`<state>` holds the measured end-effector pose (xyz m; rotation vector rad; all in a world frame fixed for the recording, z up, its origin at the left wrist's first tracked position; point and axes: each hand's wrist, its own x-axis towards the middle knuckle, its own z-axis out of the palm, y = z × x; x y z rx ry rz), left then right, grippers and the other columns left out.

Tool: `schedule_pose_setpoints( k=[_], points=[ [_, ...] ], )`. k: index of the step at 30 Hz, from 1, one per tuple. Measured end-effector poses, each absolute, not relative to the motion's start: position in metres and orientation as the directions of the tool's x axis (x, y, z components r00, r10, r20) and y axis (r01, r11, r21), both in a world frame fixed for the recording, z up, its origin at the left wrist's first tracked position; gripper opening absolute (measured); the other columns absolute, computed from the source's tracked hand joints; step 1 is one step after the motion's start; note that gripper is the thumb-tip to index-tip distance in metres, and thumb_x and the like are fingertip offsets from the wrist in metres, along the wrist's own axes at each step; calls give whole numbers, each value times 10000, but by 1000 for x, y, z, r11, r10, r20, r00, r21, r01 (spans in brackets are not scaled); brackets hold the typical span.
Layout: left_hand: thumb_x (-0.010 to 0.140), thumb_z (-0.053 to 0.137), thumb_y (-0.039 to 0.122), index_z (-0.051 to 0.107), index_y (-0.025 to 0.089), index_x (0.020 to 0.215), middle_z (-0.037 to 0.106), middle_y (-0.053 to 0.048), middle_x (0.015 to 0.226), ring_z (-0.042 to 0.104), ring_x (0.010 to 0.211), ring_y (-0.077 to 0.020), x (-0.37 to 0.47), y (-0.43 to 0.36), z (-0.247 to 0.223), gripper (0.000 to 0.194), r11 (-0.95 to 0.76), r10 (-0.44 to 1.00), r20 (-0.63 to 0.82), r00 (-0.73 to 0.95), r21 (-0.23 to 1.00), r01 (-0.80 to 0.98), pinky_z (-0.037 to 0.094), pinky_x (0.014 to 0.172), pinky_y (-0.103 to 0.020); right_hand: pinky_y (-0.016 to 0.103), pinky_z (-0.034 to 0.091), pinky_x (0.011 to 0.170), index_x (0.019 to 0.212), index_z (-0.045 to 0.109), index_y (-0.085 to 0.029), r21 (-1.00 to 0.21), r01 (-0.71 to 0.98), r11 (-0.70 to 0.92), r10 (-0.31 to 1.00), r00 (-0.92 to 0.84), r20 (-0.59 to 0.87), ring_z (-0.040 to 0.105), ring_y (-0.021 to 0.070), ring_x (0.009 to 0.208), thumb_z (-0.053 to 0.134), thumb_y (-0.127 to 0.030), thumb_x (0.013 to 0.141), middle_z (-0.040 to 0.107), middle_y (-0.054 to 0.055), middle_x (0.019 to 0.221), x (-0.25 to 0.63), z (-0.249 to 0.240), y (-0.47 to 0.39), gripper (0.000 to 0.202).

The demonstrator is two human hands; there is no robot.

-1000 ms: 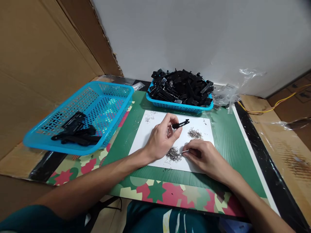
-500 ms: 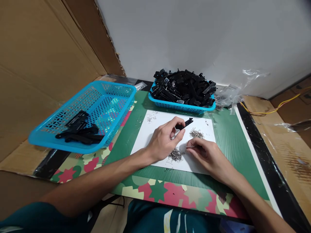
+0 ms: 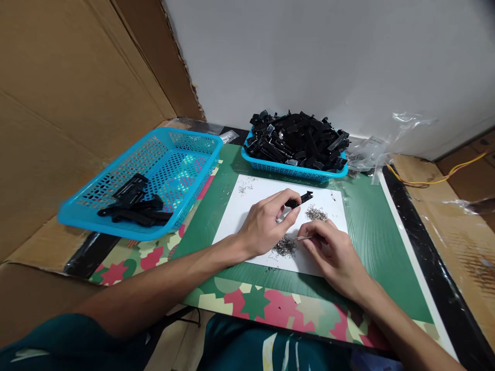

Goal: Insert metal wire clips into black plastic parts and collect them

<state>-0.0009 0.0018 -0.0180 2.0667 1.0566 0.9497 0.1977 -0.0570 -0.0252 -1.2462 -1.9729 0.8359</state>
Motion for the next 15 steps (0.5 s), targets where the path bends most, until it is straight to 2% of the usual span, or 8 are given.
schedule_pose_setpoints(
  k=[3,8,15],
  points=[
    [1040,558,299,620,212,1114,590,32,797,526,681,-115,-1,2,-18,130,-491,847,321,423,776,396,427,666,-249,323,443,747,993,637,-228,-832,468,297,942,-286,175,573,192,811,533,-229,1041,693,34,918,192,-26,-59,115],
    [1042,551,308,602,215,1114,591,30,810,543,693,-121,-1,3,-18,129,-478,855,317,411,788,387,438,670,-254,292,431,669,984,595,-227,-938,316,143,980,-176,90,542,171,753,524,-318,1058,600,3,845,187,-23,-58,138],
    [1042,542,293,587,209,1105,589,30,818,524,691,-116,-1,3,-19,114,-474,851,313,422,804,358,431,671,-261,295,397,654,931,613,-219,-902,415,118,969,-245,14,519,170,707,535,-305,1039,612,-1,774,186,-23,-58,158]
  ],
)
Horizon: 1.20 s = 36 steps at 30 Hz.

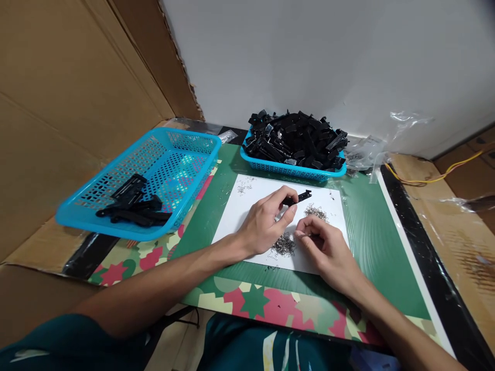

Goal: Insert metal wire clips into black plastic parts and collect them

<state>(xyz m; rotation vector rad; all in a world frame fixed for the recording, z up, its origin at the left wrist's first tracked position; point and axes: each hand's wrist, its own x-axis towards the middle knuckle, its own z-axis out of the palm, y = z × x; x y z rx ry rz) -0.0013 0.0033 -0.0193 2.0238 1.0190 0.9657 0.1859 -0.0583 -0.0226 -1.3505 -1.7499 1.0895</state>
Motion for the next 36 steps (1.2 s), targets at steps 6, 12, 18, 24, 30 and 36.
schedule_pose_setpoints(
  k=[6,12,18,24,30,36],
  points=[
    [1040,534,290,589,204,1084,628,10,856,561,727,-128,-1,4,-19,111,-485,843,320,433,801,351,443,669,-269,267,361,566,904,658,-206,-951,301,66,987,-161,18,470,147,631,613,-386,1007,524,-21,701,185,-20,-59,213],
    [1065,522,326,432,207,1413,705,-43,1010,654,779,-158,-4,3,-22,379,-473,821,299,487,834,285,514,718,-308,240,241,485,876,660,-184,-982,169,-86,995,-39,-93,332,105,538,742,-518,907,410,-64,613,212,-7,-50,345],
    [1097,508,272,579,147,1337,753,-103,1121,690,970,-220,0,0,-22,280,-793,528,443,725,563,233,513,861,-363,226,177,465,829,616,-183,-949,192,-251,959,-84,-271,238,81,517,783,-603,837,352,-95,559,247,2,-58,451],
    [1090,524,281,679,134,1240,781,-88,1032,655,874,-214,3,2,-25,261,-902,368,451,813,387,193,464,784,-357,226,184,474,785,601,-176,-929,232,-288,940,-116,-320,287,73,518,787,-472,847,436,-76,577,250,3,-62,355],
    [1072,560,273,684,144,1254,751,-83,1025,647,916,-217,3,2,-25,255,-869,397,387,832,449,206,468,817,-350,228,283,529,768,612,-170,-933,217,-289,936,-142,-323,431,95,589,794,-399,814,573,-19,680,246,-2,-59,296],
    [1058,557,207,663,152,1278,723,-82,1069,647,983,-216,4,0,-21,251,-818,470,400,787,531,219,483,872,-362,236,279,537,813,635,-167,-929,217,-300,919,-196,-342,428,99,610,788,-419,823,575,-15,712,243,-4,-56,294]
  ],
)
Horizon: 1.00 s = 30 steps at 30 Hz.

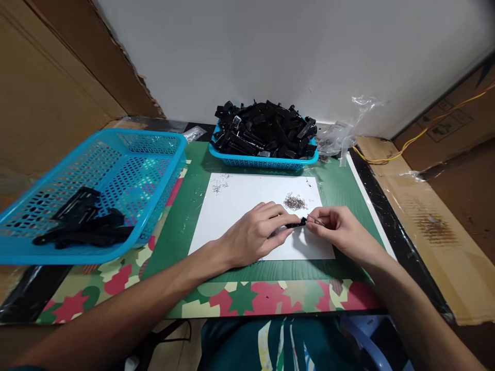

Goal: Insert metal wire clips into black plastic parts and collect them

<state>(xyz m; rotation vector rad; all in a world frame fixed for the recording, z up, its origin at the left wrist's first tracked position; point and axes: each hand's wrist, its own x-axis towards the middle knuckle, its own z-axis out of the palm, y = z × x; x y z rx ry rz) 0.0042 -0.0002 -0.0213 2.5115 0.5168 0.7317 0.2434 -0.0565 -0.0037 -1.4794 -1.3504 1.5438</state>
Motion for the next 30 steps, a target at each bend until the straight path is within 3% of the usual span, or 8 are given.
schedule_pose_setpoints(
  k=[4,9,13,17,19,24,30],
  points=[
    [1033,556,152,661,146,1227,687,-83,1094,635,1028,-206,4,-1,-19,221,-754,586,444,678,605,256,508,892,-352,254,289,553,781,647,-179,-889,427,-167,915,-270,-301,407,110,616,673,-354,922,555,-20,685,235,-1,-58,226],
    [1046,545,176,658,176,1211,671,-58,1124,642,1028,-180,2,1,-18,200,-619,741,386,550,711,334,519,937,-349,279,316,601,822,741,-211,-708,703,63,938,-284,-199,436,120,604,664,-316,957,622,-19,668,222,4,-64,187],
    [1049,539,186,667,185,1200,673,-53,1119,643,1017,-181,0,3,-19,199,-576,776,352,524,733,361,524,936,-362,280,305,567,813,774,-207,-733,678,44,958,-237,-162,446,132,608,671,-466,960,619,-9,653,239,1,-53,315],
    [1038,556,174,673,193,1222,679,-61,1143,647,1021,-185,0,2,-20,219,-602,751,366,549,721,342,532,892,-347,286,283,551,835,775,-178,-696,715,-67,998,54,-41,414,137,587,658,-487,926,533,-19,603,268,-11,-25,343],
    [1032,561,159,673,187,1222,684,-68,1141,648,1034,-194,1,2,-19,222,-626,729,378,570,705,333,535,872,-344,291,284,555,843,782,-179,-664,741,-100,994,99,-40,416,142,581,676,-486,897,518,-23,592,275,-17,-14,328],
    [1026,560,142,668,174,1224,693,-76,1114,647,1030,-213,2,0,-17,228,-682,682,394,616,648,340,535,848,-354,293,270,548,817,778,-215,-636,763,-117,992,120,-38,409,148,568,736,-459,844,489,-40,562,270,-23,-8,250],
    [1032,551,150,675,169,1220,687,-76,1096,638,986,-214,1,0,-19,227,-719,655,410,635,597,356,524,847,-365,298,311,573,810,745,-202,-675,737,-25,1000,9,-26,447,151,602,684,-396,907,545,-17,626,266,-19,-15,226]
  ],
)
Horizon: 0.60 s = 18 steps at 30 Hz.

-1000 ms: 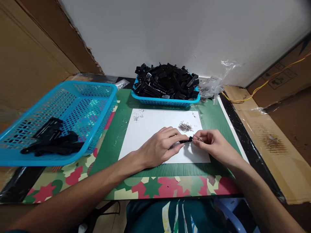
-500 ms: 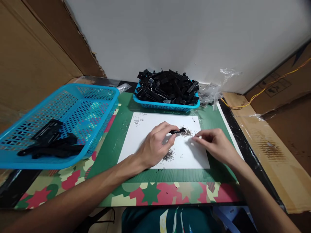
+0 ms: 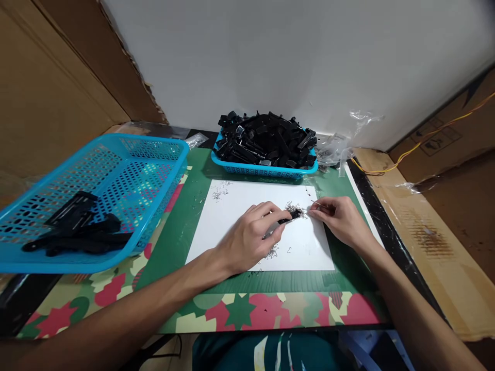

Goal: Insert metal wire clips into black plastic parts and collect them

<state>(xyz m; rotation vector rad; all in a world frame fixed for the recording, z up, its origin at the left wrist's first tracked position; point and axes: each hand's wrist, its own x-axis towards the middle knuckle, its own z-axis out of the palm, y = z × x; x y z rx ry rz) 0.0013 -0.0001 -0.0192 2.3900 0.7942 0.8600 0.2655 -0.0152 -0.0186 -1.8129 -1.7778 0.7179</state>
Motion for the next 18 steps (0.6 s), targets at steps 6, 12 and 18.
schedule_pose_setpoints(
  k=[6,12,18],
  points=[
    [1050,544,161,670,189,1244,664,-73,1132,640,1017,-205,1,0,-20,233,-727,641,416,645,598,337,518,867,-350,260,408,548,931,692,-211,-873,485,47,989,-147,-28,596,152,694,655,-443,984,700,36,895,249,2,-35,241],
    [1091,521,289,666,185,1195,653,-74,1121,634,999,-206,0,1,-16,206,-739,632,413,655,576,349,482,888,-365,297,566,701,897,741,-205,-976,219,3,989,-143,-29,757,197,767,838,-368,855,789,43,815,226,6,-44,194],
    [1111,459,244,651,181,1165,644,-65,1090,618,977,-189,-2,-1,-16,209,-770,556,405,725,580,266,440,853,-346,301,575,683,866,661,-213,-993,106,-59,983,-167,-76,783,219,742,915,-370,773,789,31,750,215,1,-41,313]
  ],
)
